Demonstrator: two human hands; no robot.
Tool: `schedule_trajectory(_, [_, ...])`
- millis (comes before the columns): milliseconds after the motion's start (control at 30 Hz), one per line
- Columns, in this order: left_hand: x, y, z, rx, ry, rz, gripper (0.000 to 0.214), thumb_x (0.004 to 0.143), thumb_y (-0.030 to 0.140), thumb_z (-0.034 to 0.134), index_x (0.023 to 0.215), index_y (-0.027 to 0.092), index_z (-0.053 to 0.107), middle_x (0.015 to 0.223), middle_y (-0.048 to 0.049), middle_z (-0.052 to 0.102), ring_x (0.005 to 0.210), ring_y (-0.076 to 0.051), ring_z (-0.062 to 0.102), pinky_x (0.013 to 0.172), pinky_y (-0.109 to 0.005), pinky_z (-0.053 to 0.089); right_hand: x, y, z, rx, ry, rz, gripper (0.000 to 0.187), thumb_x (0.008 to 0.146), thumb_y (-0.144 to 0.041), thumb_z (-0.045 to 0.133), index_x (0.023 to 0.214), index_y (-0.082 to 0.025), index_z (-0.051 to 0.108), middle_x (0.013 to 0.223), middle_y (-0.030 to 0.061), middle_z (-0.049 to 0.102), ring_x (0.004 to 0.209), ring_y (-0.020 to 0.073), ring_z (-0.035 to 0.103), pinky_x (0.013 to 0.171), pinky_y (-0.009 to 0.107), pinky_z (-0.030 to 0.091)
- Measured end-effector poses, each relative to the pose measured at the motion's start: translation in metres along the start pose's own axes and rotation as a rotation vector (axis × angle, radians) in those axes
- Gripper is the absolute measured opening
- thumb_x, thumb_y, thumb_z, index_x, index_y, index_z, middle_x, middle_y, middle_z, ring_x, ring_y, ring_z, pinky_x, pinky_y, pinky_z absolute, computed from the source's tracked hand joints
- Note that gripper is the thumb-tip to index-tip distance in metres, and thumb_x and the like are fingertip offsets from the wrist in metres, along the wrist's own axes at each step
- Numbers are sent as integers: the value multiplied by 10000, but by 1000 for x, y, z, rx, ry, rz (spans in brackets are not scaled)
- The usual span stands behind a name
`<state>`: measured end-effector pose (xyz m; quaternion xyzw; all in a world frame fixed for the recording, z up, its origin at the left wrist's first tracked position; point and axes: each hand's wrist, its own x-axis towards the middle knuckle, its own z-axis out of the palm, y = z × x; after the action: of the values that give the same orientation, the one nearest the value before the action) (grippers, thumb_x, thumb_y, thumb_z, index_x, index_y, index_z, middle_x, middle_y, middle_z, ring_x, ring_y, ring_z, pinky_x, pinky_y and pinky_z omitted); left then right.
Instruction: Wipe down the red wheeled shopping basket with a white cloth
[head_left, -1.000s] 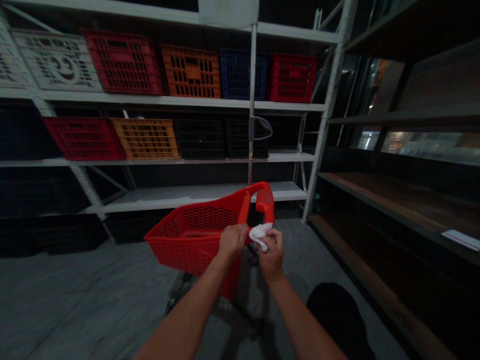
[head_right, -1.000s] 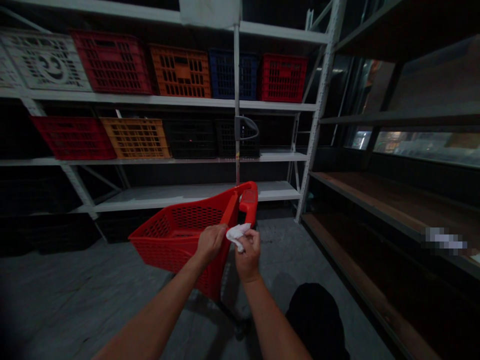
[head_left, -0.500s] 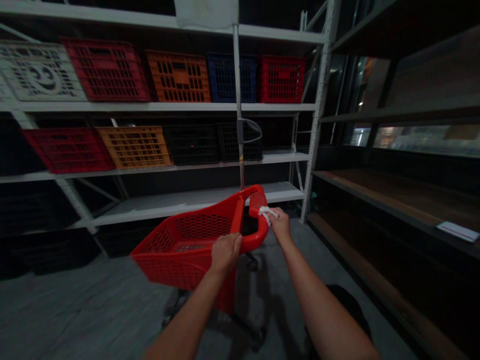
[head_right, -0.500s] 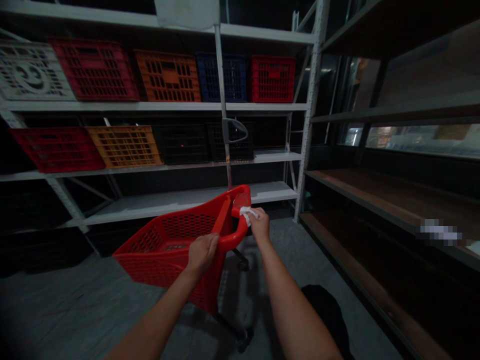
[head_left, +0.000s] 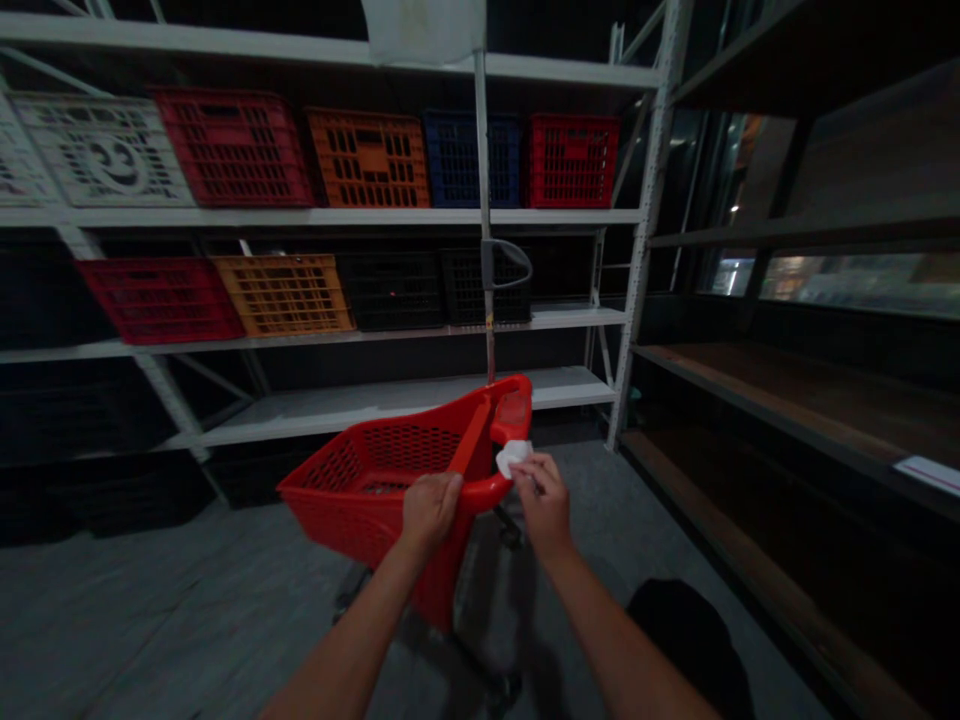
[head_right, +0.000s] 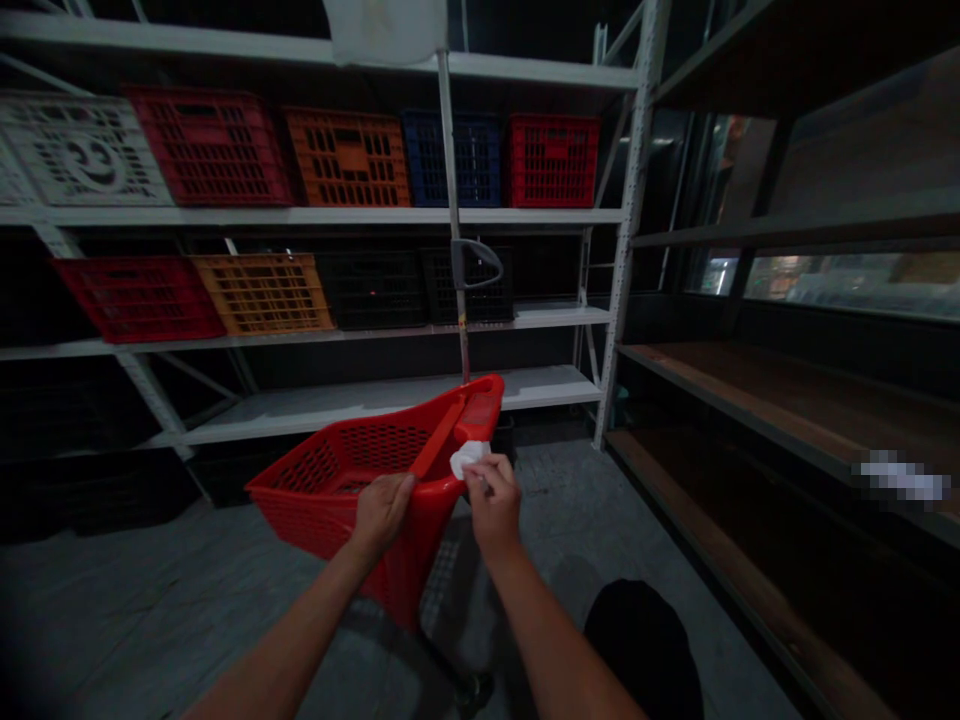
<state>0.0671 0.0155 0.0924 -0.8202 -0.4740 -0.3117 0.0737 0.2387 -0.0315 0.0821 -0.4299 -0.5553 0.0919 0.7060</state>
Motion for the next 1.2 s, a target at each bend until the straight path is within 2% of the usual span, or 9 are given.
schedule_trajectory(200, [-14,-30,-10,-79,-8,46,522,866,349,129,661,191,583,696,-34,627,711,-135,552,722,-255,393,91,34,3,-245,-201,-54,234,746,-152,501,920,-153,658,865,64,579,816,157,545,776,267,426])
schedule_trajectory(300, [-17,-34,-25,-87,-29,60,516,871,356,140,644,186,571,666,-29,614,686,-133,541,718,-260,395,105,36,9,-393,-215,-41,225,752,-148,494,893,-137,670,834,74,584,803,165,544,785,277,423])
schedule_trajectory(467, [-14,12,-58,58,-43,-22,446,871,409,195,876,187,582,876,-63,637,842,-171,565,777,-308,393,71,-1,14,-390,-408,-180,187,762,-156,515,871,-166,667,855,52,579,813,152,536,780,258,416])
schedule_trajectory(567, [-11,49,-62,188,-182,-127,498,849,488,192,864,157,564,720,-84,634,660,-197,596,625,-313,418,63,-21,18,-351,-651,-308,165,759,-172,545,873,-198,662,842,24,577,802,137,534,756,248,413])
schedule_trajectory(667, [-10,65,-57,296,-190,-177,506,841,496,208,862,116,542,660,-111,612,617,-220,604,568,-309,412,89,-18,27,-415,-748,-324,150,750,-157,559,863,-175,657,848,30,590,812,137,534,765,250,400])
schedule_trajectory(867, [-11,58,-56,296,-181,-186,463,839,463,246,808,114,550,673,-143,617,634,-249,611,545,-317,406,154,4,55,-694,-887,-159,144,753,-123,521,805,-125,656,839,70,628,780,156,550,719,250,386])
schedule_trajectory(933, [-11,58,-57,295,-183,-198,443,833,456,276,814,115,558,688,-142,624,648,-244,612,559,-316,409,156,-2,68,-645,-1048,-191,110,729,-135,557,759,-150,662,756,23,637,706,130,551,664,214,384])
schedule_trajectory(1100, [-13,57,-57,282,-182,-214,448,837,458,267,859,128,569,702,-125,636,648,-238,610,588,-341,424,141,-28,102,-394,-1706,-176,127,733,-152,544,788,-163,657,684,-34,616,614,86,523,576,165,366])
schedule_trajectory(1200, [-16,53,-59,269,-197,-217,439,838,450,269,843,133,574,700,-118,637,656,-234,612,595,-340,425,147,-29,114,-437,-1788,-105,151,694,-97,548,764,-161,665,638,-49,603,567,72,498,552,158,354])
